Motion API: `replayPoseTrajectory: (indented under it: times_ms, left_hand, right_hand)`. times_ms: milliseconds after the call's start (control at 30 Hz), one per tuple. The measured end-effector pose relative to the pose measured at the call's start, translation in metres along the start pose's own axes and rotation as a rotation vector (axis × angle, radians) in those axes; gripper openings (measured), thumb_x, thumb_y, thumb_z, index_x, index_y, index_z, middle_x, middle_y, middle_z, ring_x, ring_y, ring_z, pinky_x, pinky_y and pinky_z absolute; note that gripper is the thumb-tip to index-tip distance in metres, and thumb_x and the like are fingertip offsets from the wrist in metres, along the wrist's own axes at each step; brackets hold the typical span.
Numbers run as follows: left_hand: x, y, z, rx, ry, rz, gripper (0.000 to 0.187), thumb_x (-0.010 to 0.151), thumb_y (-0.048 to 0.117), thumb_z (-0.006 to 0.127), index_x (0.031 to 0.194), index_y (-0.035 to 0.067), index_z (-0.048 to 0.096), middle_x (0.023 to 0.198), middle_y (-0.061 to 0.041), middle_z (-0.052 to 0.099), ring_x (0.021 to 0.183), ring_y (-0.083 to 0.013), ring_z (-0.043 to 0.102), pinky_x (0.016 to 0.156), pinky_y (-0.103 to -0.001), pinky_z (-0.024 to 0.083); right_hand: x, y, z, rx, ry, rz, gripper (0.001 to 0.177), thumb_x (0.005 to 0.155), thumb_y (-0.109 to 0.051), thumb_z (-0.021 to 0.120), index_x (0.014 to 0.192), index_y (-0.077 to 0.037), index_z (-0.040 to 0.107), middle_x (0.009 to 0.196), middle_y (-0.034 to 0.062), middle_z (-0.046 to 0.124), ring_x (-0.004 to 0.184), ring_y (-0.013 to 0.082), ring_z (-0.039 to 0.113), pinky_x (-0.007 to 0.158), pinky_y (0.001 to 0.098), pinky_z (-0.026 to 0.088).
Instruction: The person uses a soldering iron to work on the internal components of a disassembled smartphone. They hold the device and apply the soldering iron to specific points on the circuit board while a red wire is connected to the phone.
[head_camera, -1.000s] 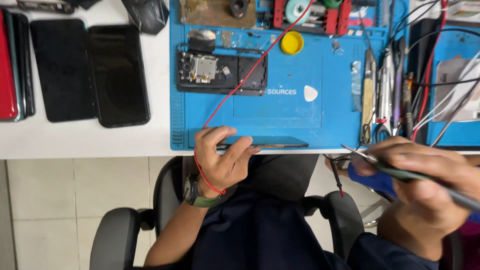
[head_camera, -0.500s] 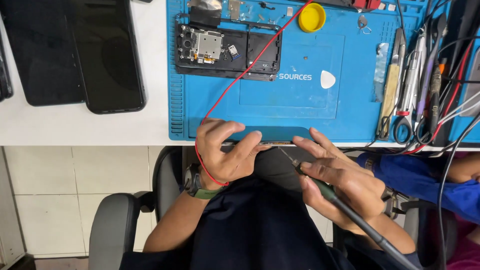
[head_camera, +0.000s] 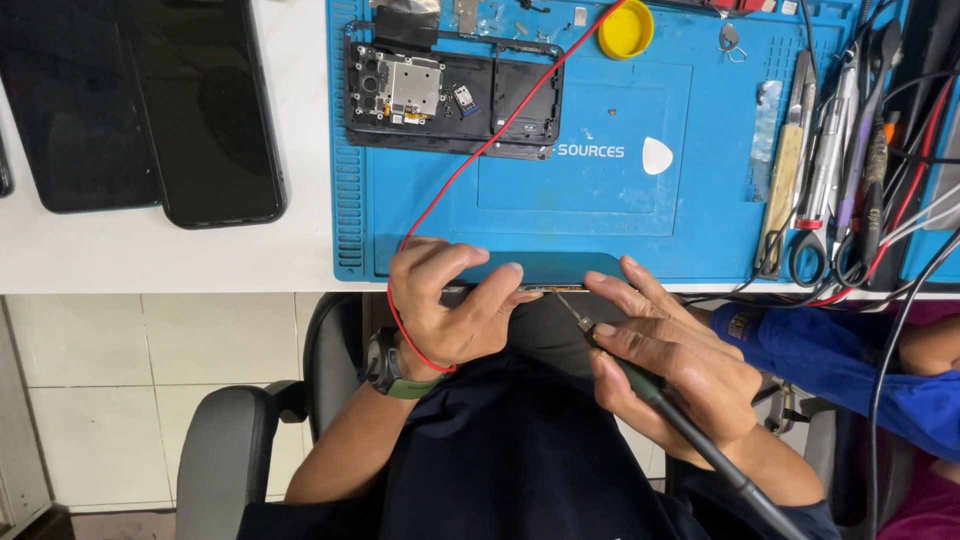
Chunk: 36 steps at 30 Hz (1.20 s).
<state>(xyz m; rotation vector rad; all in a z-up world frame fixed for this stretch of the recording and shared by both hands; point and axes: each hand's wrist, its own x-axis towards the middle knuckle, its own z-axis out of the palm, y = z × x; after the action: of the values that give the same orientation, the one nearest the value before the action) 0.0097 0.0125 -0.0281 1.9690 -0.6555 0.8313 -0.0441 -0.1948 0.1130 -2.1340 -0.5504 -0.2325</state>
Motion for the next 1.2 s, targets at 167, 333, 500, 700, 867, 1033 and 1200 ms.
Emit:
replayPoseTrajectory:
  times_ms: [167,333,500,700,867,1033,1200]
  left_hand:
    - [0.003,0.002,-0.002,0.017,-0.01,0.0,0.016,0.106,0.035,0.082,0.113,0.021,0.077,0.121,-0.007,0.056,0.103,-0.0271,0.055,0.076,-0.043,0.06]
    - [0.0,0.0,0.0,0.004,-0.001,-0.002,0.018,0.105,0.035,0.085,0.114,0.022,0.077,0.121,-0.007,0.056,0.102,-0.0267,0.057,0.075,-0.043,0.06]
    - [-0.001,0.0,0.0,0.008,0.003,-0.003,0.018,0.105,0.035,0.085,0.116,0.023,0.077,0.121,-0.006,0.056,0.102,-0.0268,0.056,0.075,-0.043,0.06]
    - [0.0,0.0,0.0,-0.003,-0.004,-0.012,0.018,0.105,0.034,0.086,0.116,0.023,0.077,0.121,-0.007,0.056,0.099,-0.0269,0.058,0.074,-0.043,0.06]
    - [-0.001,0.0,0.0,0.0,-0.004,-0.003,0.017,0.104,0.033,0.086,0.114,0.022,0.077,0.121,-0.006,0.056,0.104,-0.0267,0.055,0.075,-0.043,0.059]
    - [0.0,0.0,-0.001,0.006,-0.013,-0.008,0.017,0.105,0.035,0.085,0.114,0.023,0.077,0.122,-0.006,0.055,0.104,-0.0267,0.055,0.076,-0.043,0.06]
    - [0.001,0.0,-0.001,0.015,-0.008,-0.001,0.017,0.106,0.037,0.083,0.113,0.022,0.077,0.122,-0.006,0.055,0.105,-0.0268,0.055,0.077,-0.043,0.06]
  right_hand:
    - [-0.001,0.003,0.002,-0.021,0.018,-0.029,0.016,0.094,0.005,0.074,0.106,0.01,0.064,0.089,0.023,0.074,0.114,0.0569,0.081,0.118,0.0711,0.059]
    - [-0.003,0.002,0.003,-0.027,0.009,-0.026,0.016,0.094,0.005,0.075,0.107,0.01,0.066,0.091,0.0237,0.074,0.117,0.0577,0.079,0.12,0.0723,0.058]
    - [-0.003,0.002,0.005,-0.046,0.017,-0.022,0.016,0.095,0.004,0.075,0.106,0.009,0.065,0.094,0.0242,0.075,0.117,0.0583,0.079,0.119,0.0725,0.059]
    - [-0.008,0.007,0.008,-0.018,0.057,-0.013,0.015,0.095,0.004,0.075,0.105,0.009,0.065,0.092,0.0252,0.075,0.115,0.0581,0.08,0.12,0.0718,0.058]
    - [-0.014,0.013,0.011,0.05,0.097,-0.006,0.016,0.092,0.003,0.074,0.1,0.013,0.064,0.087,0.0261,0.073,0.111,0.0639,0.08,0.12,0.0721,0.057]
    - [-0.013,0.011,0.01,0.036,0.076,0.005,0.016,0.093,0.004,0.074,0.103,0.011,0.063,0.089,0.0248,0.073,0.114,0.0617,0.08,0.12,0.0722,0.057]
    - [-0.014,0.012,0.01,0.02,0.081,0.004,0.015,0.094,0.003,0.074,0.103,0.01,0.064,0.089,0.0243,0.073,0.113,0.0601,0.08,0.12,0.0706,0.057]
